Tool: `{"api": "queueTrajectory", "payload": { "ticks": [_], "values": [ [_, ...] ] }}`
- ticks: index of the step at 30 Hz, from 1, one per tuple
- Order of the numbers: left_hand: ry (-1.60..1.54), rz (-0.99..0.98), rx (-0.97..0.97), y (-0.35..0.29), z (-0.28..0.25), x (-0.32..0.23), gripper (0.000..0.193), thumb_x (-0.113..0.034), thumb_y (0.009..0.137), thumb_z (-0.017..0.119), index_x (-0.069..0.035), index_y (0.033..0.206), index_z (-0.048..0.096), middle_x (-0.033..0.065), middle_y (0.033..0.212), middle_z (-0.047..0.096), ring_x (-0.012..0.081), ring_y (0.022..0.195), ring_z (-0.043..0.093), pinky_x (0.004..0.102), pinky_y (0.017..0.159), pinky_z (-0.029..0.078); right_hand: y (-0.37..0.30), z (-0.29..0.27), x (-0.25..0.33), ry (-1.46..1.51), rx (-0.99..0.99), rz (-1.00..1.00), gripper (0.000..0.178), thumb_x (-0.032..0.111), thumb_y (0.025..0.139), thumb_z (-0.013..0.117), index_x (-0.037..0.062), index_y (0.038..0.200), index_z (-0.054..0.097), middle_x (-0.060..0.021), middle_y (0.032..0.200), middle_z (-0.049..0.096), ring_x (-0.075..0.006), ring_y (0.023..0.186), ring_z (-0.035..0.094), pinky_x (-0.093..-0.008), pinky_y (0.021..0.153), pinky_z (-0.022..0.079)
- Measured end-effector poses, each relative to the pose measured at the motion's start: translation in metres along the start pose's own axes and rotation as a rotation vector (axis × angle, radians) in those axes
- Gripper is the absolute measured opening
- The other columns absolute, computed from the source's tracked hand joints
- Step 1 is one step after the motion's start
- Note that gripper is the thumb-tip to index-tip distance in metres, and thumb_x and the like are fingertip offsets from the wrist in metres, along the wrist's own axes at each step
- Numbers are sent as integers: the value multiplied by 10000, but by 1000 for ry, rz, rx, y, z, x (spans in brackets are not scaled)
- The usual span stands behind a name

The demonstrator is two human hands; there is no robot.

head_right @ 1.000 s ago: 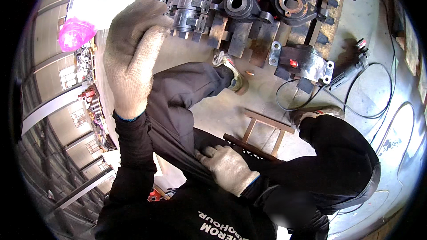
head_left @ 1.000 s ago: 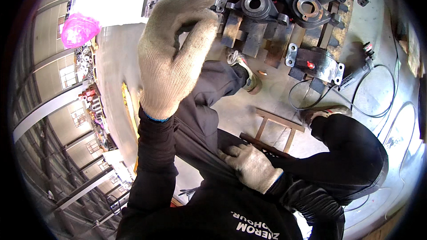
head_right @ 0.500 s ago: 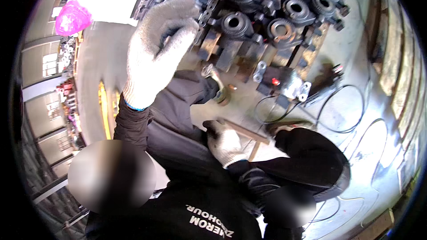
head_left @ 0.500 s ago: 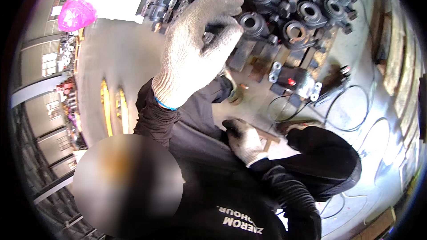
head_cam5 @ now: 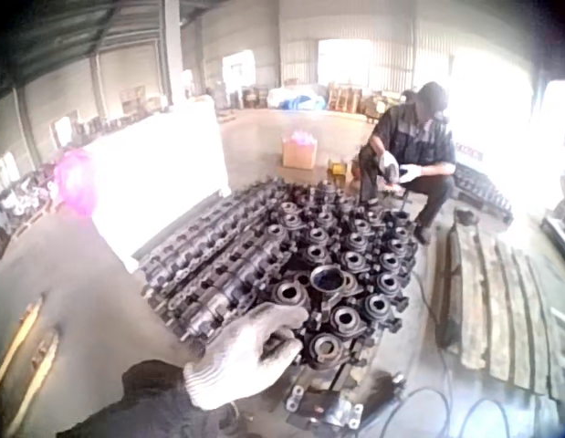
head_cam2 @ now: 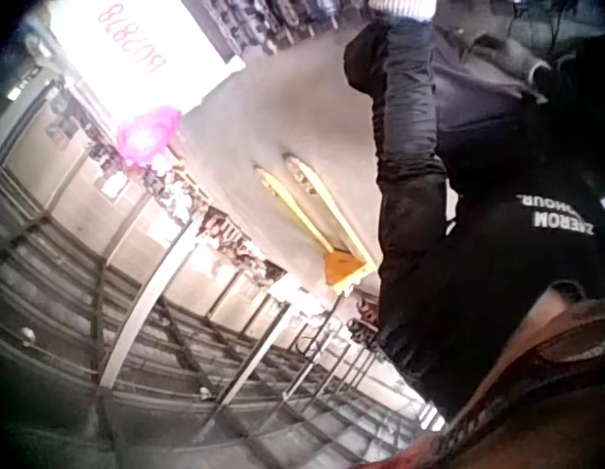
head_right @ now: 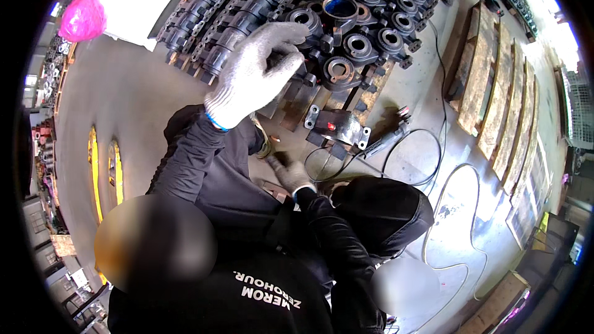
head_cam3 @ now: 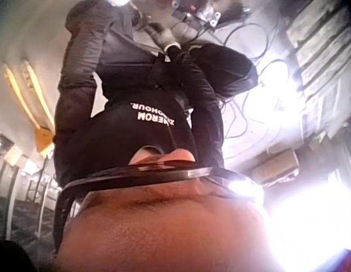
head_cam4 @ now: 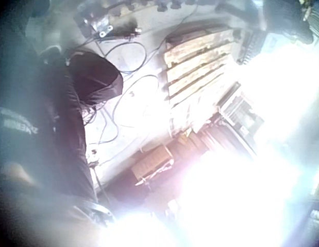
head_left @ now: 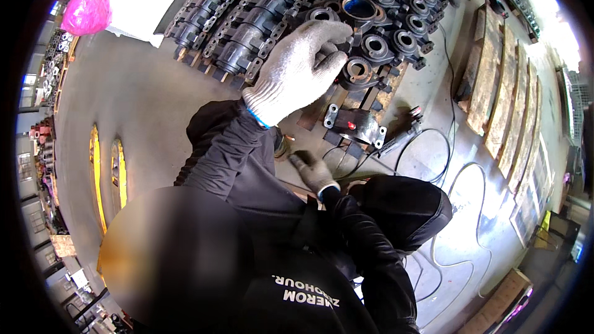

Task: The person kneels on the floor in a workshop and uses an angle grinder to smooth the surfaces of cylindrical metal parts arranged on a wooden pallet. The person systematically moves from one part to the next, grinding the edges and faces of the components.

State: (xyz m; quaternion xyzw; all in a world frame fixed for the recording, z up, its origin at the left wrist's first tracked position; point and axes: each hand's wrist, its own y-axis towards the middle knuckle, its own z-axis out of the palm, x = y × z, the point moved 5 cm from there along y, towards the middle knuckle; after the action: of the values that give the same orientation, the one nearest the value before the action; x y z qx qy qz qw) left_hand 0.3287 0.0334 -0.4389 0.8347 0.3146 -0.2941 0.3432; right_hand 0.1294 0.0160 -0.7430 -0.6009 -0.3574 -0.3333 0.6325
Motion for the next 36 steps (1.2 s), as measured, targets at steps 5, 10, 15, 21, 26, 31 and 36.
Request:
{"api": "queueTrajectory", "payload": {
  "ticks": [5, 10, 15, 21, 26, 31, 36],
  "values": [
    [-85, -42, -13, 4, 16, 22, 373, -89, 926, 711, -43, 1290, 646, 100, 1180, 705, 180, 981, 707, 315, 846, 571, -20, -85, 13, 108, -353, -31, 382, 202, 991, 716, -30, 1288, 655, -149, 1236, 728, -216, 1137, 677, -323, 1015, 503],
    [-151, -120, -36, 16, 29, 32, 369, -107, 927, 710, -77, 1291, 654, 99, 1134, 698, 185, 944, 702, 302, 804, 574, -46, -153, 37, 70, -570, -89, 305, 116, 992, 702, -1, 1273, 683, -73, 1169, 731, -145, 1030, 650, -285, 919, 510],
    [-193, -82, -38, 27, 41, 29, 345, -133, 930, 714, -98, 1266, 647, 99, 1083, 708, 207, 931, 729, 318, 806, 585, -57, -214, 75, 40, -794, -62, 326, 166, 993, 697, 4, 1275, 688, -53, 1092, 727, -132, 934, 631, -285, 821, 517],
    [-175, -32, -82, 33, 41, 32, 328, -113, 922, 727, -87, 1241, 654, 108, 1056, 694, 220, 886, 719, 320, 796, 586, -20, -248, 29, -170, -771, 34, 344, 142, 954, 701, -25, 1253, 660, -133, 1170, 742, -202, 1056, 684, -324, 946, 522],
    [-143, -14, -93, 32, 30, 35, 333, -116, 930, 726, -69, 1250, 649, 117, 1066, 695, 212, 910, 713, 308, 785, 585, 17, -260, 22, -168, -725, 47, 450, 238, 977, 700, -51, 1313, 621, -172, 1232, 719, -232, 1137, 672, -335, 999, 502],
    [-115, -34, -80, 30, 25, 42, 338, -121, 934, 726, -64, 1258, 648, 116, 1080, 699, 202, 914, 717, 306, 793, 587, 54, -240, 30, -238, -593, 51, 612, 403, 977, 711, -69, 1349, 597, -199, 1271, 702, -266, 1174, 658, -350, 1038, 480],
    [-108, -70, -84, 26, 24, 39, 333, -114, 935, 725, -59, 1254, 648, 122, 1089, 698, 207, 910, 720, 314, 801, 588, 95, -223, 6, -378, -418, 369, 993, 576, 922, 690, -77, 1566, 307, -256, 1478, 561, -314, 1388, 535, -343, 1156, 391]
  ]
}}
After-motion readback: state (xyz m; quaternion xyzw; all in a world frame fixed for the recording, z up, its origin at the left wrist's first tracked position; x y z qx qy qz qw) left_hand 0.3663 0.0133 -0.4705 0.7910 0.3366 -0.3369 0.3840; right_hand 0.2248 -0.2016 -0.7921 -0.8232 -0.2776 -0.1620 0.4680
